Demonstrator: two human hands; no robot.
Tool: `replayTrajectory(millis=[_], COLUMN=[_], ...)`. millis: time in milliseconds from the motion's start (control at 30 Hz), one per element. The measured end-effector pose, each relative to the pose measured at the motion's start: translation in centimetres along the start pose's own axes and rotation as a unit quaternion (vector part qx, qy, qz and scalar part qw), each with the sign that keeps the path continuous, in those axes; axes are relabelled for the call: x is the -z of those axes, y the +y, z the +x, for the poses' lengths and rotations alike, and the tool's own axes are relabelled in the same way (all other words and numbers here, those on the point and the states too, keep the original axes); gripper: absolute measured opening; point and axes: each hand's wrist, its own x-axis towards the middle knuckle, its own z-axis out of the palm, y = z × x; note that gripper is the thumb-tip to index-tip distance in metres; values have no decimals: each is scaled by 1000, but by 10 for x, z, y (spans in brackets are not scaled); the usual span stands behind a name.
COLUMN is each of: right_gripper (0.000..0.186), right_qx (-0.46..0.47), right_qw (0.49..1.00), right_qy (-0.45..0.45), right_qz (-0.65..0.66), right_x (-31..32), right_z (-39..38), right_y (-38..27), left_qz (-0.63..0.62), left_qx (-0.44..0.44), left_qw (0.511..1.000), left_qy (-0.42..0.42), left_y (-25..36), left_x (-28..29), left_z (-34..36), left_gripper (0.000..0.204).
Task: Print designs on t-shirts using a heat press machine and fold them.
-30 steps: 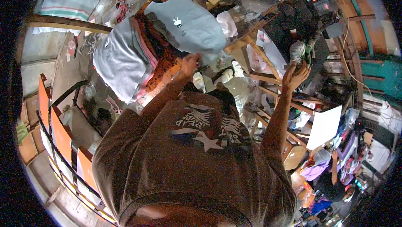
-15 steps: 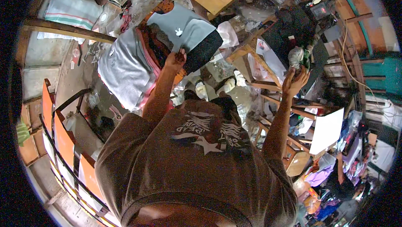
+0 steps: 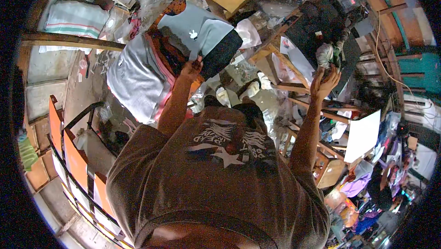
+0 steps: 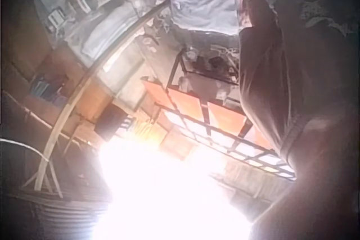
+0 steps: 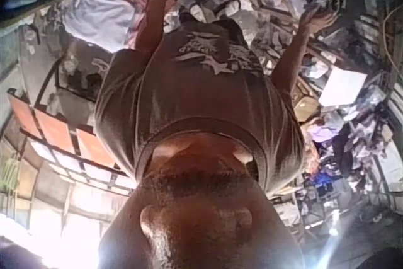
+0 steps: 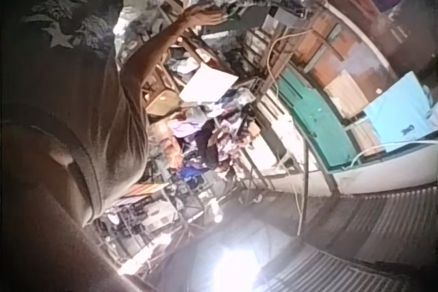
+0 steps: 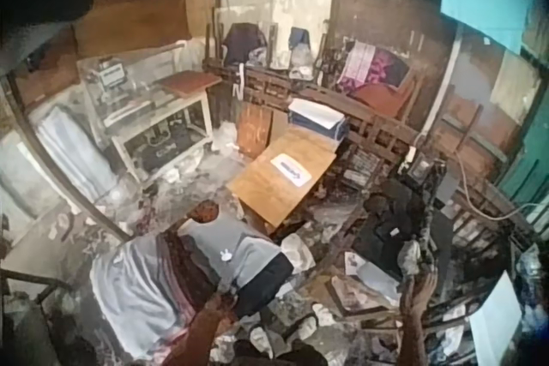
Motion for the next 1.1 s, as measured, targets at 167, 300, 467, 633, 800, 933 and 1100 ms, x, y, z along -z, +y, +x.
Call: replayTrajectory(millis=[167,300,467,633,800,933,1100], right_gripper=[45,45,45,45,46,47,48], right_qx=[13,-2,5,-1,7,2,5], right_qw=[1000,1000,1000,1000,1000,1000,1000], right_qy=[8,14,10,7,11,14,20], right_qz=[-8,-6,-12,-11,-14,-12,-13], right_x=[-4,-6,-5,-6,-8,-11,-12], right_z=[0,0,0,0,-1,-2,-2], right_y=[1,2,-1,0,4,6,3], left_qz=[45,43,62,125,165,189,725], left_qx=[-17,-13,-43,-69,-93,-90,-323], left_qw=[999,999,997,989,982,975,608], left_qy=[11,-19,-7,-22,5,78,-24], left_y=[-2,-2,-5,-13,-19,-28,-46], left_x=[-4,-3,-15,-39,-43,-53,-85], left_z=[-6,-11,-20,-39,-56,-66,-90], left_gripper=[21,21,22,17,22,34,11])
